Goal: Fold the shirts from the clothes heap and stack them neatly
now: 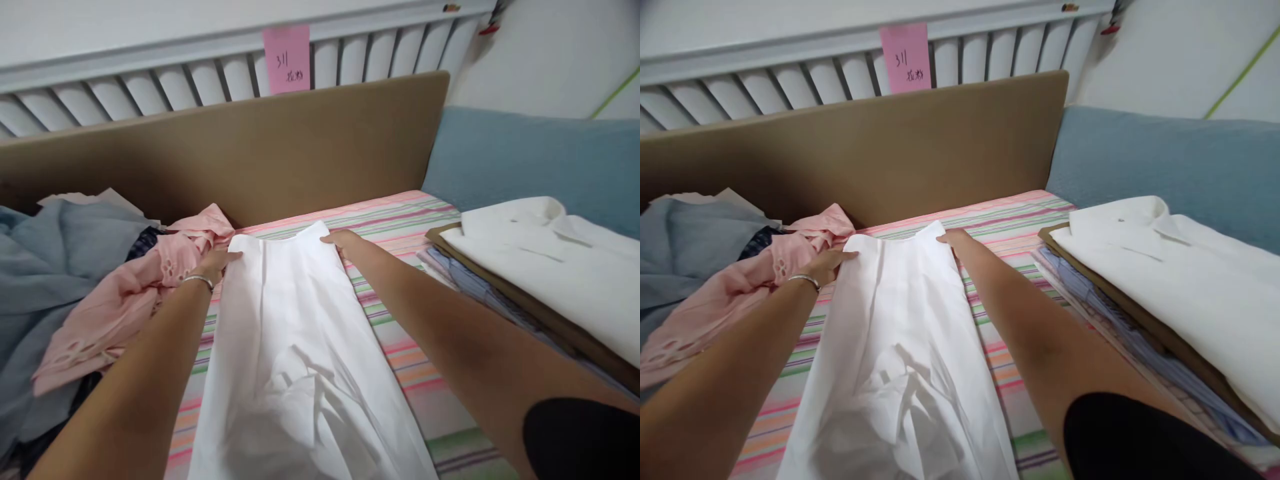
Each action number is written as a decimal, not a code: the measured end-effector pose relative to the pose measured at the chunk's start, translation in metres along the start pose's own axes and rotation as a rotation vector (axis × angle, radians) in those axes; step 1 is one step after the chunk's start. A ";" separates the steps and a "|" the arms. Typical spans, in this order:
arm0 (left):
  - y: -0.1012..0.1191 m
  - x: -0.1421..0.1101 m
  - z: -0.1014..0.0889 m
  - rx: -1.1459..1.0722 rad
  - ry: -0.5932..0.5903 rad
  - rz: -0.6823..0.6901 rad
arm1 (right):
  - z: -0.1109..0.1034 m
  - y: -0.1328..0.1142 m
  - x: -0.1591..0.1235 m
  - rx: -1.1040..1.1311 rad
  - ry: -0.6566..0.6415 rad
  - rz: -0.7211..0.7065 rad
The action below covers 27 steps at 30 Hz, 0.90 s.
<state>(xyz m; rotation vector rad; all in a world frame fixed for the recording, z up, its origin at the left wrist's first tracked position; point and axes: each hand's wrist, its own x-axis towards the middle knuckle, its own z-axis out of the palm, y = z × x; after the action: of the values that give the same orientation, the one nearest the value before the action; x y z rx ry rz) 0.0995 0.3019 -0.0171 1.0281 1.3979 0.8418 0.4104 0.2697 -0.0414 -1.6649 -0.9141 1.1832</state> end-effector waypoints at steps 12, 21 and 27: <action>0.013 -0.141 -0.036 0.252 0.004 0.448 | -0.047 -0.022 -0.166 -0.390 0.043 -0.503; -0.130 -0.187 -0.063 0.714 0.106 0.648 | -0.047 0.088 -0.250 -0.938 -0.053 -0.828; -0.110 -0.197 -0.076 0.901 0.061 0.612 | -0.057 0.068 -0.250 -1.027 -0.123 -0.758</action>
<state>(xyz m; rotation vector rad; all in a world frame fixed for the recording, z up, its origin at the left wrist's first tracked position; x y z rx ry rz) 0.0046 0.0849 -0.0399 2.2111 1.5614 0.6500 0.4003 0.0055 -0.0162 -1.6656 -2.2204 0.2519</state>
